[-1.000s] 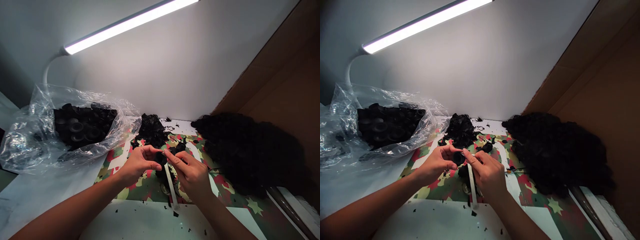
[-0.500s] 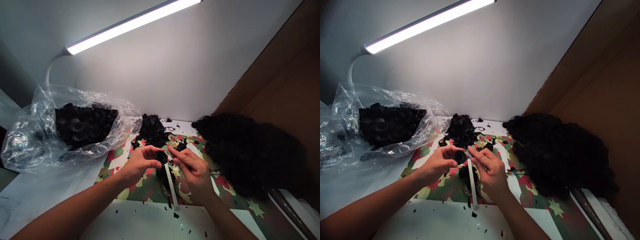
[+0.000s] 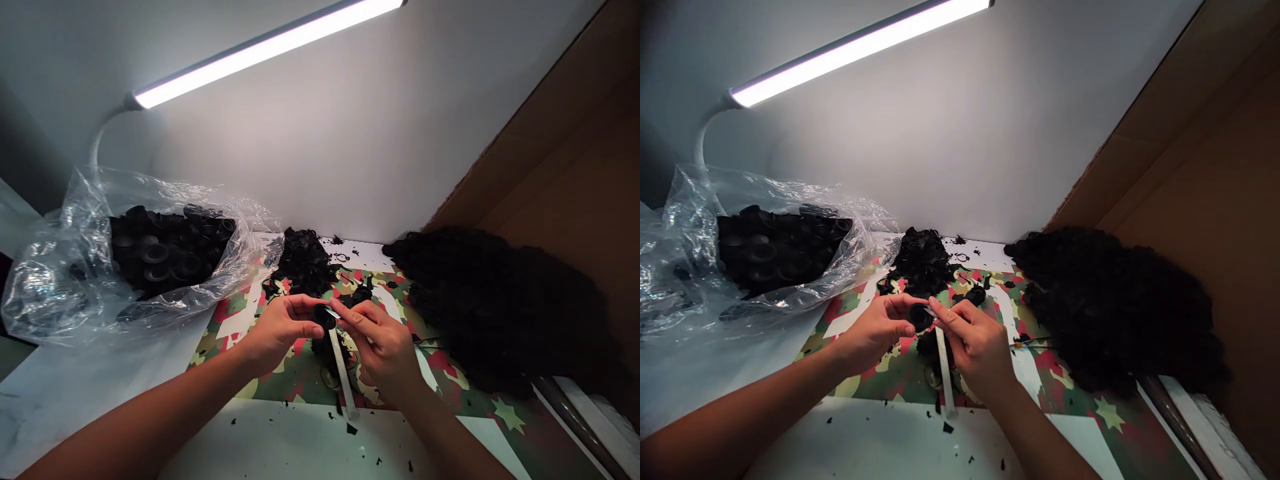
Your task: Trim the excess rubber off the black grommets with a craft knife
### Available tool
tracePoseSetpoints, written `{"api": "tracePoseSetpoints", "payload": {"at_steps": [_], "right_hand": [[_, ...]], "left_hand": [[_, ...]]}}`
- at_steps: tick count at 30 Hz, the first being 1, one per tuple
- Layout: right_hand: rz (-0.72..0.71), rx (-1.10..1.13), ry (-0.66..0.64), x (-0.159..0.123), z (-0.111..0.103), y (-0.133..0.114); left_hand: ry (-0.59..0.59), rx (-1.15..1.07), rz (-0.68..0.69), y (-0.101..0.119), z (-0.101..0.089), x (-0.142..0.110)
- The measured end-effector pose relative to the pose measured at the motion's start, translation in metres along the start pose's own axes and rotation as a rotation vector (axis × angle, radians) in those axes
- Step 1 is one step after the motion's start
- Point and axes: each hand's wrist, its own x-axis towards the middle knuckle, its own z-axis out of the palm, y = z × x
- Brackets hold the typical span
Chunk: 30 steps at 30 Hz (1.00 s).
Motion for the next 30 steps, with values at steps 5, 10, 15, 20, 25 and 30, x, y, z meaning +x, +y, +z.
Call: {"api": "tracePoseSetpoints", "payload": {"at_steps": [5,10,15,20,25,30], "right_hand": [[-0.060,-0.042,0.032,0.000,-0.001,-0.002],[-0.081,-0.078,0.040,-0.001,-0.003,-0.003],[-0.042,0.000,0.058,-0.001,-0.001,-0.002],[0.202,0.192,0.135,0.005,0.000,-0.005],[0.421,0.291,0.116,0.007,-0.003,-0.008],[0.449,0.368,0.040,0.007,0.001,-0.011]], "left_hand": [[-0.050,-0.082,-0.040,0.003,0.002,-0.002],[-0.068,-0.101,-0.054,0.003,0.000,-0.001],[-0.070,-0.061,-0.050,0.002,0.000,-0.001],[-0.063,0.019,-0.008,0.000,-0.002,-0.002],[-0.072,0.117,0.042,-0.003,-0.005,0.001],[-0.062,0.272,0.115,-0.006,-0.001,-0.001]]}}
